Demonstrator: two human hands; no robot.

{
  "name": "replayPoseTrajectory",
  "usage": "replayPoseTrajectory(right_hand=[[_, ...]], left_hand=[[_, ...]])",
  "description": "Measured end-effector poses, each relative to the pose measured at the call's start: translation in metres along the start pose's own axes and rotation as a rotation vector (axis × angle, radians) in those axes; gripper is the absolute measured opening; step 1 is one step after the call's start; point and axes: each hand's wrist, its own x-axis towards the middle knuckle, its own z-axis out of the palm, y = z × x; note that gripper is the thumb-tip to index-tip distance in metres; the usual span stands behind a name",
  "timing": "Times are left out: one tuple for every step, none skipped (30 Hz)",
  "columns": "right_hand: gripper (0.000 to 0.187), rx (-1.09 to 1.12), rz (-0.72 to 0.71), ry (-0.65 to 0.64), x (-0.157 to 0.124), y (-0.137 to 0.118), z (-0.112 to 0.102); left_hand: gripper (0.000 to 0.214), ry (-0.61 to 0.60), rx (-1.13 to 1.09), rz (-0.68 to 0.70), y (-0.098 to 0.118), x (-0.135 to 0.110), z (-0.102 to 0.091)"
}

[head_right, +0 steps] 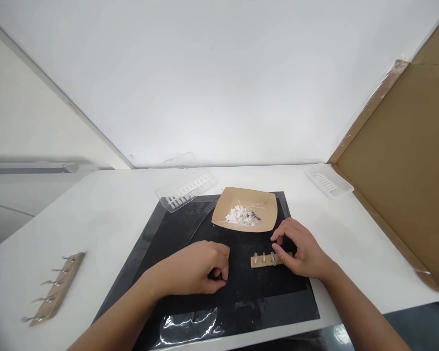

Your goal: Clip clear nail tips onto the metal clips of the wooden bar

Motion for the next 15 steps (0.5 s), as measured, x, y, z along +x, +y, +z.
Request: replayPoseTrajectory(right_hand=[[0.011, 0.0, 0.0, 0.007, -0.0002, 0.0, -0.0001], [0.011, 0.001, -0.001, 0.015, -0.0003, 0.0, -0.0002], [0.012, 0.002, -0.003, 0.02, -0.0005, 0.0001, -0.0002], [0.012, 0.002, -0.004, 0.023, -0.0007, 0.0002, -0.0002], [0.012, 0.002, -0.002, 0.023, -0.0008, 0.0004, -0.0002], [0.012, 0.002, 0.0, 0.021, -0.001, 0.0005, -0.0002], [0.012, 0.002, 0.001, 0.019, -0.0011, 0.0007, -0.0002], [0.013, 0.004, 0.003, 0.017, -0.0013, 0.0008, -0.0002], [0.013, 0.005, 0.003, 0.015, -0.0014, 0.0008, -0.0003], [0.013, 0.006, 0.002, 0.016, -0.0014, 0.0008, -0.0004], [0.014, 0.008, 0.001, 0.018, -0.0014, 0.0007, -0.0005], [0.014, 0.01, 0.0, 0.019, -0.0014, 0.0005, -0.0006], [0.014, 0.012, 0.001, 0.02, -0.0014, 0.0003, -0.0008], [0.014, 0.014, 0.001, 0.019, -0.0014, 0.0001, -0.0009], [0.015, 0.015, 0.001, 0.018, -0.0014, 0.0, -0.001]], left_hand=[[0.012, 0.004, 0.015, -0.008, 0.0006, 0.0001, 0.0006], [0.013, 0.007, 0.027, -0.011, 0.0008, 0.0002, 0.0014], [0.013, 0.01, 0.033, -0.011, 0.0007, 0.0003, 0.0023], [0.014, 0.016, 0.034, -0.007, 0.0002, 0.0002, 0.0031], [0.016, 0.022, 0.028, -0.001, -0.0005, 0.0001, 0.0039], [0.018, 0.03, 0.017, 0.009, -0.0014, -0.0001, 0.0045], [0.022, 0.036, 0.001, 0.022, -0.0023, -0.0003, 0.0049], [0.026, 0.04, -0.015, 0.036, -0.0031, -0.0006, 0.0051], [0.029, 0.041, -0.026, 0.048, -0.0036, -0.0008, 0.005], [0.031, 0.04, -0.032, 0.059, -0.0039, -0.0009, 0.0048], [0.033, 0.038, -0.032, 0.066, -0.004, -0.001, 0.0044], [0.034, 0.037, -0.029, 0.069, -0.0039, -0.0011, 0.004], [0.035, 0.036, -0.025, 0.07, -0.0037, -0.0011, 0.0037], [0.035, 0.037, -0.022, 0.069, -0.0036, -0.0012, 0.0034], [0.036, 0.037, -0.023, 0.067, -0.0036, -0.0012, 0.0033]])
